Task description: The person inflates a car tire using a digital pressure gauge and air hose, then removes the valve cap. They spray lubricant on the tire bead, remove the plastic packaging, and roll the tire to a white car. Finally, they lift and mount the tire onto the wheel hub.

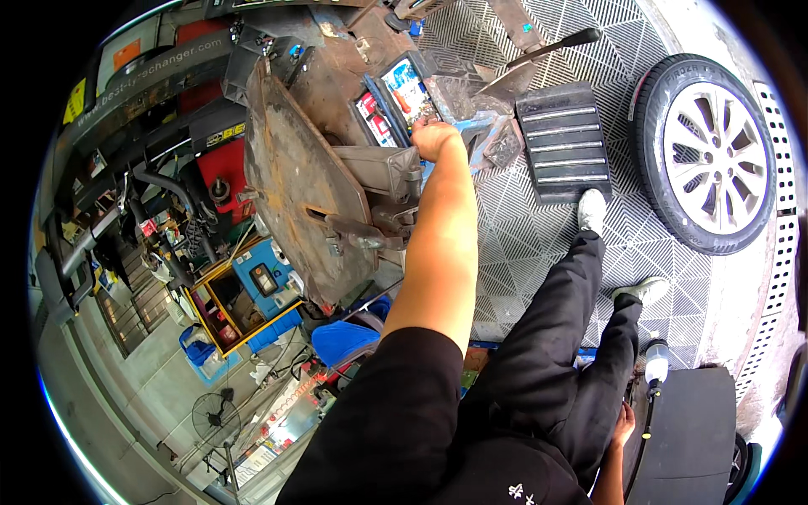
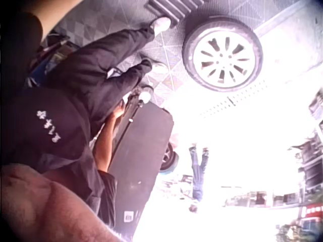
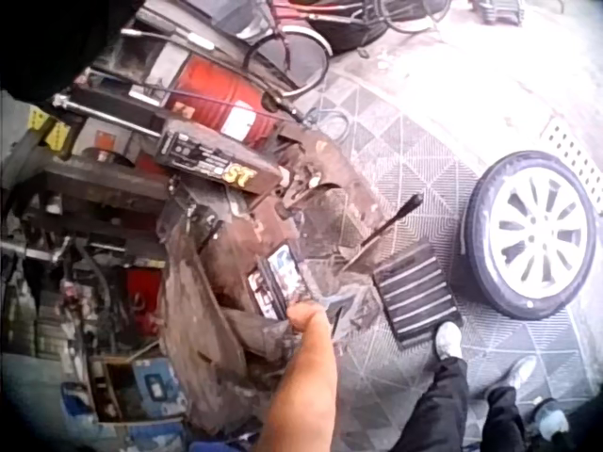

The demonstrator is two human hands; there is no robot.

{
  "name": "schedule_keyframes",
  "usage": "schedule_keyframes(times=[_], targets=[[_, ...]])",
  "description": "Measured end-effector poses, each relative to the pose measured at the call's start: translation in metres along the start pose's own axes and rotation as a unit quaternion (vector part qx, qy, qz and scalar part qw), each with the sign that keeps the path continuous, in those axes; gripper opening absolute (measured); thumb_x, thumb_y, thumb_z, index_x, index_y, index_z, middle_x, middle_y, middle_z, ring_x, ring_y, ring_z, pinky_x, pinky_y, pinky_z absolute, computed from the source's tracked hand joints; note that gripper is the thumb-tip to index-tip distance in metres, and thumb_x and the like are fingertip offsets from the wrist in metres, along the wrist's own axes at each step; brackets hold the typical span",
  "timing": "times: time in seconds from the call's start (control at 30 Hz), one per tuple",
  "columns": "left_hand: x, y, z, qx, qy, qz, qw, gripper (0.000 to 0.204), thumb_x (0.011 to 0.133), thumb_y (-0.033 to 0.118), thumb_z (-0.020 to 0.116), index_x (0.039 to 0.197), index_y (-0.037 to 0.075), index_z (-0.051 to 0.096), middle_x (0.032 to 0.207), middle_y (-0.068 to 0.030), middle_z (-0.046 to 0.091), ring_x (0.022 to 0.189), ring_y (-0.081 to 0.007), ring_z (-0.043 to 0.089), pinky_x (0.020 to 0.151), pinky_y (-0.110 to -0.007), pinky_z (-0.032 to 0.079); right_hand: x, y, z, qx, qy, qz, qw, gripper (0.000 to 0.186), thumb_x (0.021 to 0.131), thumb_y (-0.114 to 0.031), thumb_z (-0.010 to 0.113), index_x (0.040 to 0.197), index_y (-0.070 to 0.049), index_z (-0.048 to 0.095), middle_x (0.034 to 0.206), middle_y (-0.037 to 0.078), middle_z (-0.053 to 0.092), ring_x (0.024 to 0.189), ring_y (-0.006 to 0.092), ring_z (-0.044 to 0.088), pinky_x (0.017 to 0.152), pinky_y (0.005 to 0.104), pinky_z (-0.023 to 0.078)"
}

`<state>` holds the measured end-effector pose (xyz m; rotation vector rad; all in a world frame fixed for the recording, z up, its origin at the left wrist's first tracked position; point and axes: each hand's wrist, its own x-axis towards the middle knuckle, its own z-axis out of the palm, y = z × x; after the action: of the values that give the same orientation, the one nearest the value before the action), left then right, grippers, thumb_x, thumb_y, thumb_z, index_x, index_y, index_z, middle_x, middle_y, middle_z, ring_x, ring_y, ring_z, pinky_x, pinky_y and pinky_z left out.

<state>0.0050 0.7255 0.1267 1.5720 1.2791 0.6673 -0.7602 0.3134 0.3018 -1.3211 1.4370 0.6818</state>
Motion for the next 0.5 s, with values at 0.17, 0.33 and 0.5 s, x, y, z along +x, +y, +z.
schedule_keyframes(times=[0.17, 0.33, 0.5], targets=[[-0.041, 0.044, -0.007, 0.184, 0.036, -0.053, 0.981, 0.019, 0.089, 0.013, 0.065, 0.104, 0.011, 0.075, 0.112, -0.0202, 0.076, 0.093, -0.0326, 0.073, 0.081, -0.046, 0.057, -0.003, 0.011, 0.001, 0.014, 0.019, 0.018, 1.0, 0.034, 0.104, -0.021, 0.06, 0.122, 0.005, 0.071, 0.106, 0.011, 0.077, 0.093, 0.0183, 0.07, 0.089, 0.0315, 0.055], [-0.04, 0.065, 0.018, -0.107, 0.126, -0.193, 0.967, 0.019, 0.09, 0.013, 0.066, 0.107, 0.011, 0.073, 0.116, -0.0232, 0.074, 0.097, -0.0351, 0.073, 0.08, -0.047, 0.056, -0.007, -0.004, 0.006, -0.045, 0.019, -0.008, 0.999, 0.036, 0.102, -0.023, 0.058, 0.12, 0.005, 0.073, 0.103, 0.014, 0.078, 0.091, 0.0219, 0.072, 0.087, 0.0341, 0.056], [0.005, 0.04, 0.02, -0.201, 0.138, -0.237, 0.94, 0.018, 0.092, 0.015, 0.068, 0.109, 0.009, 0.072, 0.115, -0.0196, 0.075, 0.099, -0.037, 0.074, 0.078, -0.046, 0.056, -0.013, -0.022, 0.012, -0.022, 0.029, 0.015, 0.999, 0.038, 0.101, -0.022, 0.056, 0.12, 0.005, 0.073, 0.103, 0.016, 0.078, 0.09, 0.024, 0.072, 0.086, 0.0352, 0.057]])
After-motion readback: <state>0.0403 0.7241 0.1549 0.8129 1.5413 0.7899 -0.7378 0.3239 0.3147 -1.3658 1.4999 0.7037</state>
